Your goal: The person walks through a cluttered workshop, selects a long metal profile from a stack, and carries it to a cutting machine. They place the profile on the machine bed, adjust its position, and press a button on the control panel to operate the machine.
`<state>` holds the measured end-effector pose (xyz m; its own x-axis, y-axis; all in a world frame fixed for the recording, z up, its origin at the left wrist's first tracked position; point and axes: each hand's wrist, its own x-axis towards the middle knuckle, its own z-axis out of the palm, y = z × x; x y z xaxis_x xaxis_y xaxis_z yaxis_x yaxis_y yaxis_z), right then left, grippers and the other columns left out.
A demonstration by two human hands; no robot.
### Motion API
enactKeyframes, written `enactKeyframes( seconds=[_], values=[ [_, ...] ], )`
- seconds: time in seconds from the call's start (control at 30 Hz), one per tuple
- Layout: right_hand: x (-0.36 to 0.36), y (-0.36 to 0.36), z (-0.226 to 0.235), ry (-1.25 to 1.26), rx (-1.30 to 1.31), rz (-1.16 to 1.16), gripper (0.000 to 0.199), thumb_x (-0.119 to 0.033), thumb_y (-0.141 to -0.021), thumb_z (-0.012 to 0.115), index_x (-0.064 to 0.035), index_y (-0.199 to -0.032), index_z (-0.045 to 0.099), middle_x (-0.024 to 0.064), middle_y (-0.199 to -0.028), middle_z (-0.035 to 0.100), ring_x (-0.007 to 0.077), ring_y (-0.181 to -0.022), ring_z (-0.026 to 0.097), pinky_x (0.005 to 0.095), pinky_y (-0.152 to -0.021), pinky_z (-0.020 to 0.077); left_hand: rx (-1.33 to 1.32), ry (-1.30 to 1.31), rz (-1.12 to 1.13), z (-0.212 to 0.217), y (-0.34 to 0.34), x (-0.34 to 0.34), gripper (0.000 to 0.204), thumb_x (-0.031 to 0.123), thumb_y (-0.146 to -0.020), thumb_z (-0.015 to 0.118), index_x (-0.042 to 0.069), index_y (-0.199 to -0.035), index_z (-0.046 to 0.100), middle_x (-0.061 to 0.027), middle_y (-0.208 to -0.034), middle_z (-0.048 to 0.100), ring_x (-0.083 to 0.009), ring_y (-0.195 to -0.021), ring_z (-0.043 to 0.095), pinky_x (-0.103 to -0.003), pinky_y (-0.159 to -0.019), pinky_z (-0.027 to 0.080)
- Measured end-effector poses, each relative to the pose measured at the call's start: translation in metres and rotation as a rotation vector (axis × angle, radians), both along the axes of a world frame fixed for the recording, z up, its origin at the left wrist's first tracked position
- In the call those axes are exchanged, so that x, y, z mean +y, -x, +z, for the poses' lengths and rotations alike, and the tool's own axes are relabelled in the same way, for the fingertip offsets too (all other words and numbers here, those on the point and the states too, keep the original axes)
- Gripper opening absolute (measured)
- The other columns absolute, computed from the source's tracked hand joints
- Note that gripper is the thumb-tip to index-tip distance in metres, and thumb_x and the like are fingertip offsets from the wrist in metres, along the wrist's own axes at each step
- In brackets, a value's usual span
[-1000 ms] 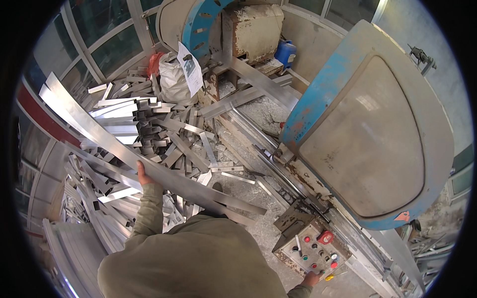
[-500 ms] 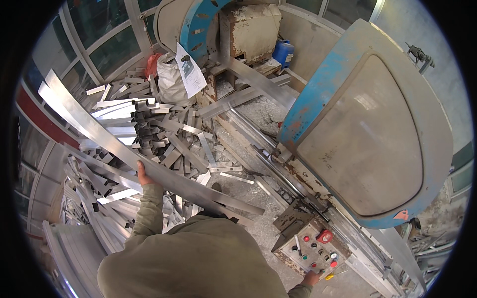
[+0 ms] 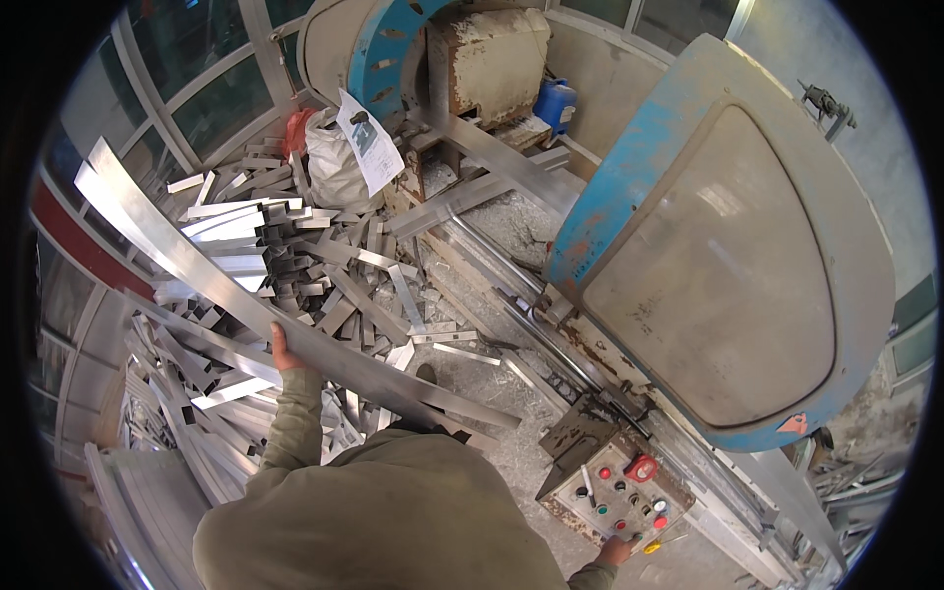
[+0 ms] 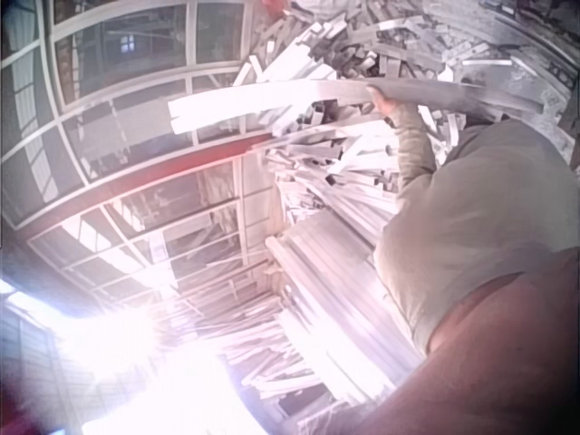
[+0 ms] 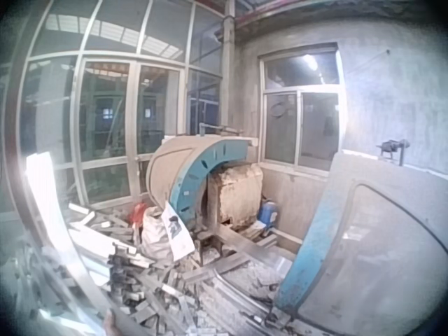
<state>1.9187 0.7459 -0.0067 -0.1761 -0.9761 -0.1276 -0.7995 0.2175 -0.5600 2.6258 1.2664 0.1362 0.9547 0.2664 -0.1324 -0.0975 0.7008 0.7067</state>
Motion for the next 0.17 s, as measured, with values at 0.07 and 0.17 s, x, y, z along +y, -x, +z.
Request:
enactKeyframes(
  seconds=[0.07,0.17],
  values=[
    [0.0007,0.0012,-0.0027,-0.004,-0.007,0.001,0.086,-0.015,-0.08,0.056,-0.0068,-0.165,0.039,0.0377,-0.13,0.067,0.0517,-0.113,0.07,0.056,-0.096,0.0583,-0.004,-0.002,0.0,-0.001,0.0002,0.0001,0.054,0.059,-0.098,0.072,0.008,-0.117,0.069,-0.0092,-0.101,0.073,-0.0278,-0.09,0.072,-0.046,-0.084,0.061],
    [0.0015,0.0016,-0.0024,-0.01,0.04,0.012,0.086,-0.015,-0.081,0.056,-0.0072,-0.165,0.039,0.0377,-0.13,0.067,0.0518,-0.112,0.07,0.0564,-0.097,0.0579,-0.009,-0.002,-0.012,0.0006,0.0011,-0.0011,0.055,0.06,-0.098,0.072,0.008,-0.116,0.069,-0.0092,-0.101,0.074,-0.0281,-0.09,0.072,-0.046,-0.085,0.061]
  ],
)
